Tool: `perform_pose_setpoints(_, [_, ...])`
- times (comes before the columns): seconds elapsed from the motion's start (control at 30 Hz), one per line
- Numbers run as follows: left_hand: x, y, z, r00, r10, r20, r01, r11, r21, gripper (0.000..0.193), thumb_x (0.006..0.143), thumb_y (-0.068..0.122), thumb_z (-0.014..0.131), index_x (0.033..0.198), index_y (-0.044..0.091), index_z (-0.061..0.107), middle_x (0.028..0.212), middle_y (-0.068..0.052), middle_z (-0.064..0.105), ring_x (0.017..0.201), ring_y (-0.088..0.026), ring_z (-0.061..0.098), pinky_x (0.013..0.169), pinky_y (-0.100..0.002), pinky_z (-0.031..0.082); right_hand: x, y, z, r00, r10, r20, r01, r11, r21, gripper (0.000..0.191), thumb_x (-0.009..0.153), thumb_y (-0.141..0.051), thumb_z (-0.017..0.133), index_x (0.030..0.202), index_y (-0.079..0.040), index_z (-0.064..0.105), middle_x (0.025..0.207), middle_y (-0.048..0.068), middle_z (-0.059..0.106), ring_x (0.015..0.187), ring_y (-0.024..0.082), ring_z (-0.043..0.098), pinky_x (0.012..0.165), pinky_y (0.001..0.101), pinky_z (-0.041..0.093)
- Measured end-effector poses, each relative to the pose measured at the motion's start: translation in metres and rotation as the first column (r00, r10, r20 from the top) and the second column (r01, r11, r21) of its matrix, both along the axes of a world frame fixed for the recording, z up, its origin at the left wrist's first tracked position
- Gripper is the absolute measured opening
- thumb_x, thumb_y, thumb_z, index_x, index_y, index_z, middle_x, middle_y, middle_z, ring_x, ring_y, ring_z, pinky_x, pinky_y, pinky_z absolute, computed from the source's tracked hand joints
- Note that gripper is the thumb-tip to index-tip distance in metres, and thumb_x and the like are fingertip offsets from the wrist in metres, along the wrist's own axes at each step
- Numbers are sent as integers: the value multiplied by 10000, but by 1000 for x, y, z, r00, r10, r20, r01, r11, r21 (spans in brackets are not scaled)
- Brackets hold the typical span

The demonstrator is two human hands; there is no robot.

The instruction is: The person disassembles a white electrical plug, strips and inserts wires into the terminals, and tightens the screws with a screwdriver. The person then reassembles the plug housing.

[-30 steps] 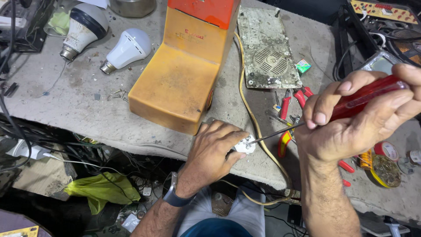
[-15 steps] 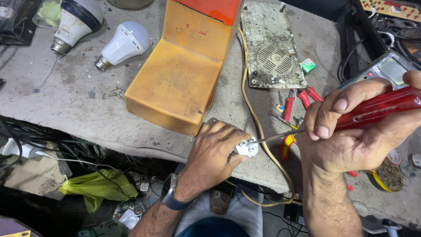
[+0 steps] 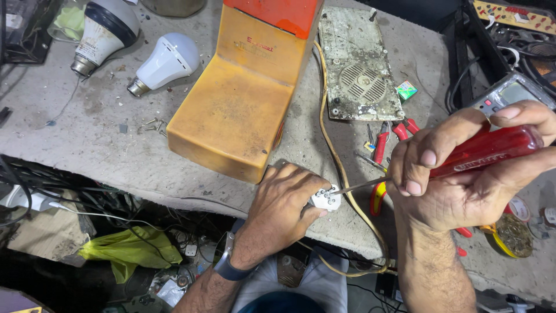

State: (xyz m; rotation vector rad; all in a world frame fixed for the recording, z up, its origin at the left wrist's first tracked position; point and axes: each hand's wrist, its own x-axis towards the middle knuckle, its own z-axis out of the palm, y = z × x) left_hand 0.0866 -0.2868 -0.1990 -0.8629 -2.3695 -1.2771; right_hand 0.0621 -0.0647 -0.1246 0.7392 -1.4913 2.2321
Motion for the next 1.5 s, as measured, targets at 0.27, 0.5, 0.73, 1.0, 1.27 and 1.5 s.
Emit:
perform_pose_setpoints(0.27, [-1,-2,12,1000,2,-9,-2,1000,21,351,775,250,813,1049,75,680,999,-82,697,1045,-320,606,899,-459,424,15,-37,36,966,-119,-230,178,950,257,589,1124,-506,524,1064,79,504,831,201,582,618,261,626,574,426,597])
perform_pose_setpoints(0.5, [0,-3,11,999,28,29,-28,1000,11,363,775,266,811,1040,63,669,1025,-88,704,1041,-320,605,889,-454,427,51,-57,57,963,-224,-151,260,920,293,423,1167,-325,562,1170,97,553,979,213,594,798,284,653,769,426,607])
perform_pose_setpoints(0.73, [2,2,3,999,29,17,-29,999,-23,405,791,237,813,1115,35,679,1063,-104,708,1055,-318,608,893,-463,419,37,-52,16,980,-138,-146,142,990,17,373,1166,-364,465,1069,-6,503,804,113,497,643,176,479,583,340,452])
perform_pose_setpoints(1.0, [6,6,8,999,32,-3,-32,999,-40,419,781,152,798,1152,-2,678,1131,-121,713,1103,-306,609,961,-445,414,-40,-24,50,837,532,-125,-523,847,101,330,1108,-343,384,939,-97,524,685,9,451,512,80,391,394,271,388])
perform_pose_setpoints(1.27, [8,6,4,998,49,24,-46,992,-119,419,804,161,792,1171,-11,683,1141,-126,701,1115,-305,592,955,-437,413,20,-49,16,985,22,-173,-27,999,-27,432,1089,-430,363,910,-89,559,615,2,484,447,84,395,412,289,394])
perform_pose_setpoints(1.5, [5,9,1,999,28,-36,-30,997,-74,440,814,185,775,1206,6,687,1180,-99,698,1131,-284,590,974,-427,411,-52,-13,54,407,910,-81,-914,406,-25,512,1064,-510,366,886,-82,584,581,-8,511,405,92,410,424,296,416])
